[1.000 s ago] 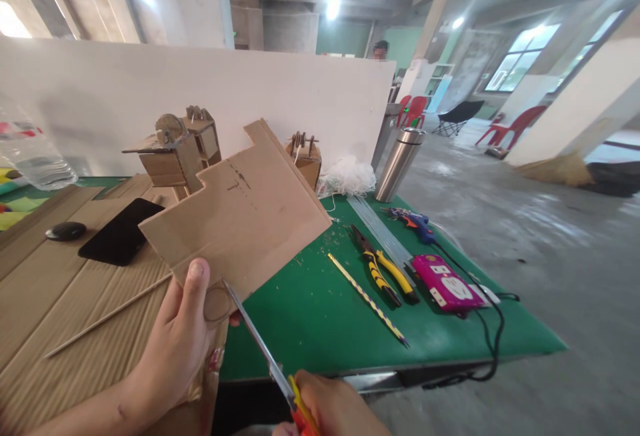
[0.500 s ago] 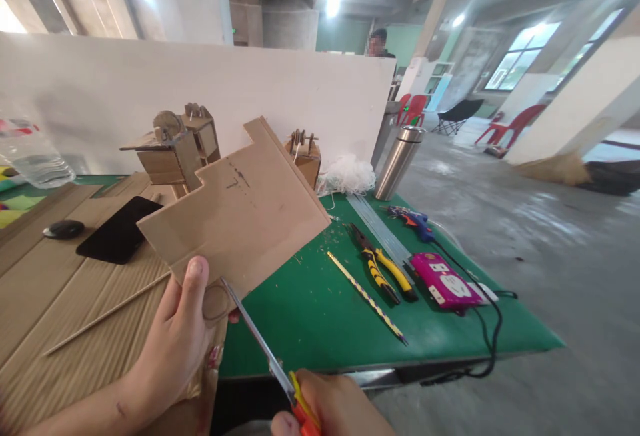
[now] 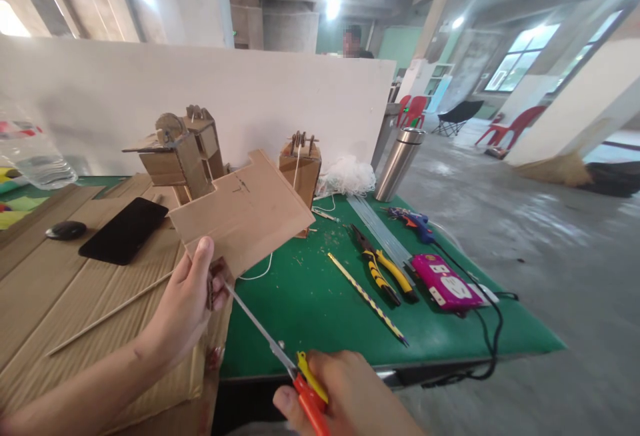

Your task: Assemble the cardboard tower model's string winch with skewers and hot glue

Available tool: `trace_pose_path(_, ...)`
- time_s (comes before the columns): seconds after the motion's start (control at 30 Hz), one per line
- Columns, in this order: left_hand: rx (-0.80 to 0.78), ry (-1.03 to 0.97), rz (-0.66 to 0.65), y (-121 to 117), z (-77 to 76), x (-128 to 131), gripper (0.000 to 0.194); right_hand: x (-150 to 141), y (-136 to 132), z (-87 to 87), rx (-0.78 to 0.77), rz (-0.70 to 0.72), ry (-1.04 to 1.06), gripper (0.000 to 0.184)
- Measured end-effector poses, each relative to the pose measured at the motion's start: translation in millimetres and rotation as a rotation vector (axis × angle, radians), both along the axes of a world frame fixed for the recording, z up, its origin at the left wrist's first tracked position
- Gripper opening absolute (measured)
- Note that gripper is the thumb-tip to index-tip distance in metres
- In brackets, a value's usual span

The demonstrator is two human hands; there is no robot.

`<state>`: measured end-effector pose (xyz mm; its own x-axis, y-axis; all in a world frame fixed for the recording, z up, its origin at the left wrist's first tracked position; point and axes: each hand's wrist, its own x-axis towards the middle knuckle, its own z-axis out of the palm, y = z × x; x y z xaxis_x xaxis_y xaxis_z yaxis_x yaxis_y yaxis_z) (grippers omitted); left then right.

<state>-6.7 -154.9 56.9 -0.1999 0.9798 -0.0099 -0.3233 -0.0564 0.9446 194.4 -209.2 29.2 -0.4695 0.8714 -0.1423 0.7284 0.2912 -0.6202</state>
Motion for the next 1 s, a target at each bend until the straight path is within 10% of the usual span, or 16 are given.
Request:
trace_pose_path(0.4,-0.033,0.389,0.008,16.5,-6.1,-53.2,0.034,36.2,75.1,-7.5,0.347,-0.070,-0.505,0.045)
trace_pose_path(1.0,-0.004,0.635,0.232,35.6,2.9,-110.8,0.055,7.0,126.7,-15.4,0.289,-0.176,-0.537,0.048)
